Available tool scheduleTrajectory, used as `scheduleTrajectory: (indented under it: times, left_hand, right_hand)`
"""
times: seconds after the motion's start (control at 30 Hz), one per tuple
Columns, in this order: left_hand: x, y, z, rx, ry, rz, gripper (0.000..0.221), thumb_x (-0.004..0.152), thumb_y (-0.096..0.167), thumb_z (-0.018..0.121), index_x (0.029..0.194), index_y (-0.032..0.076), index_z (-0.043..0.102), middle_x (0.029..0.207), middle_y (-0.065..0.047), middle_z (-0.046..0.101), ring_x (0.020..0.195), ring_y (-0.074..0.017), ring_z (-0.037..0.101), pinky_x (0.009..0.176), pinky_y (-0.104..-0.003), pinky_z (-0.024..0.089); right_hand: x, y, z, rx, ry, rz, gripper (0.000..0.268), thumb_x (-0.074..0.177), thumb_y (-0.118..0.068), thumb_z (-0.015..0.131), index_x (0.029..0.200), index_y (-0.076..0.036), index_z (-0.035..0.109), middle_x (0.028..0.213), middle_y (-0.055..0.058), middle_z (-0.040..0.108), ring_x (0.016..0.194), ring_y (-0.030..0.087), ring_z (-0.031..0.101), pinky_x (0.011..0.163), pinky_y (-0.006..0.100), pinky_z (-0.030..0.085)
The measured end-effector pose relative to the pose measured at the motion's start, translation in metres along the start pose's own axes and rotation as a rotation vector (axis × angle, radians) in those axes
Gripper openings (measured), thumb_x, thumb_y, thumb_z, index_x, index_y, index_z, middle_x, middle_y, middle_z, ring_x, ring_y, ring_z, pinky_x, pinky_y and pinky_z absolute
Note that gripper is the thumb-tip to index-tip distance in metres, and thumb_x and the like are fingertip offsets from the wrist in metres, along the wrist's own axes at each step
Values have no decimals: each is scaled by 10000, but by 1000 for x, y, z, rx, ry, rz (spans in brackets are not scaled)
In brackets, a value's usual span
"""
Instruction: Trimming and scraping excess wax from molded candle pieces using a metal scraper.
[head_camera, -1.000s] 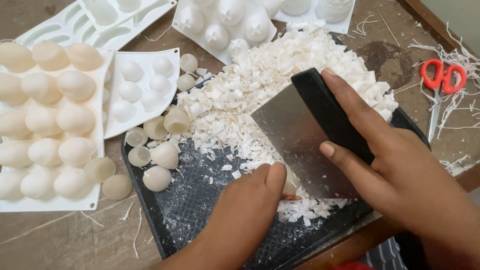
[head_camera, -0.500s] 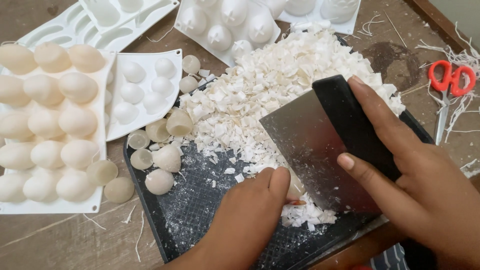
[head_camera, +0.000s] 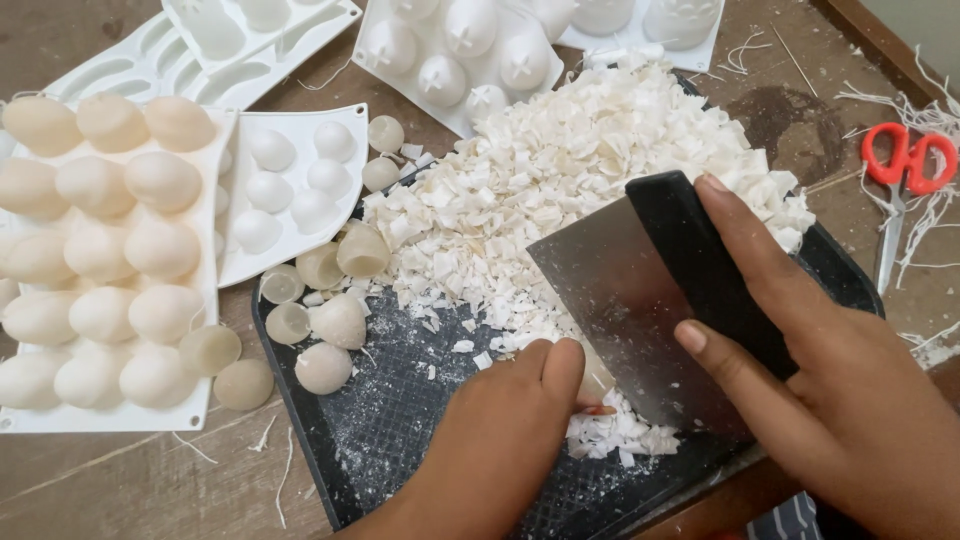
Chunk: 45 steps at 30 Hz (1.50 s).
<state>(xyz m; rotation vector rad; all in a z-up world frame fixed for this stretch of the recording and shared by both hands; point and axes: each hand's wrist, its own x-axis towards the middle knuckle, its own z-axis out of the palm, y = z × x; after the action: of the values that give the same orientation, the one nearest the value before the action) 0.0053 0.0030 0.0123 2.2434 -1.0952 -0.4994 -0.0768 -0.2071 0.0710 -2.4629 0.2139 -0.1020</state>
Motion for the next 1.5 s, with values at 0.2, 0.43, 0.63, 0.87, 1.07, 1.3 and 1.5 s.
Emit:
scheduleTrajectory:
  times: [0.2, 0.43, 0.63, 0.87, 1.07, 1.3, 1.5]
  left_hand:
    - [0, -1, 1, -28, 29, 23, 157, 932, 154, 619, 960, 50, 505, 915, -153, 658, 859, -357, 694, 684, -457, 538]
    - [-1, -1, 0, -36, 43, 50, 145, 934, 131, 613, 944, 41, 500, 905, -152, 659, 866, -353, 695, 688, -449, 541]
    - [2, 0, 0, 29, -51, -23, 154, 931, 148, 606, 966, 41, 500, 903, -160, 647, 814, -357, 698, 660, -454, 550]
    - [0, 1, 6, 92, 7, 16, 126, 913, 105, 599, 979, 46, 510, 926, -153, 637, 790, -354, 703, 643, -449, 562]
    - [1, -1, 6, 54, 12, 61, 156, 883, 65, 598, 1012, 35, 516, 961, -153, 636, 794, -349, 711, 640, -437, 571]
    - [2, -6, 10, 74, 5, 73, 176, 905, 149, 634, 993, 48, 521, 953, -153, 631, 735, -349, 710, 597, -445, 568]
    - [1, -11, 24, 102, 63, 100, 205, 900, 191, 674, 996, 62, 545, 907, -145, 620, 650, -329, 704, 544, -433, 562]
  right_hand:
    - [-1, -1, -3, -75, 60, -44, 870, 913, -167, 644, 1689, -87, 258, 1390, 307, 616, 1163, 335, 702, 865, 390, 548]
    - [-3, 0, -2, -106, -11, 130, 906, 916, -220, 661, 1703, -201, 213, 1289, 241, 706, 820, 269, 767, 615, 366, 579]
    - [3, -10, -3, -295, -139, 286, 970, 934, -316, 704, 1719, -331, 135, 1023, 136, 804, 551, 258, 725, 539, 420, 550]
    - [32, -49, -9, -477, -401, 458, 986, 986, -359, 669, 1667, -384, -45, 740, 102, 728, 611, 272, 714, 615, 412, 558]
    - [24, -31, -3, -353, -289, 360, 992, 935, -316, 675, 1672, -388, 14, 706, 119, 766, 613, 318, 767, 615, 441, 570]
    - [27, -29, 6, -361, -186, 241, 955, 929, -309, 672, 1702, -346, 112, 741, 119, 786, 641, 302, 786, 605, 436, 577]
    - [42, -33, 16, -409, -185, 133, 895, 931, -281, 628, 1674, -267, 130, 888, 152, 755, 652, 281, 778, 593, 389, 581]
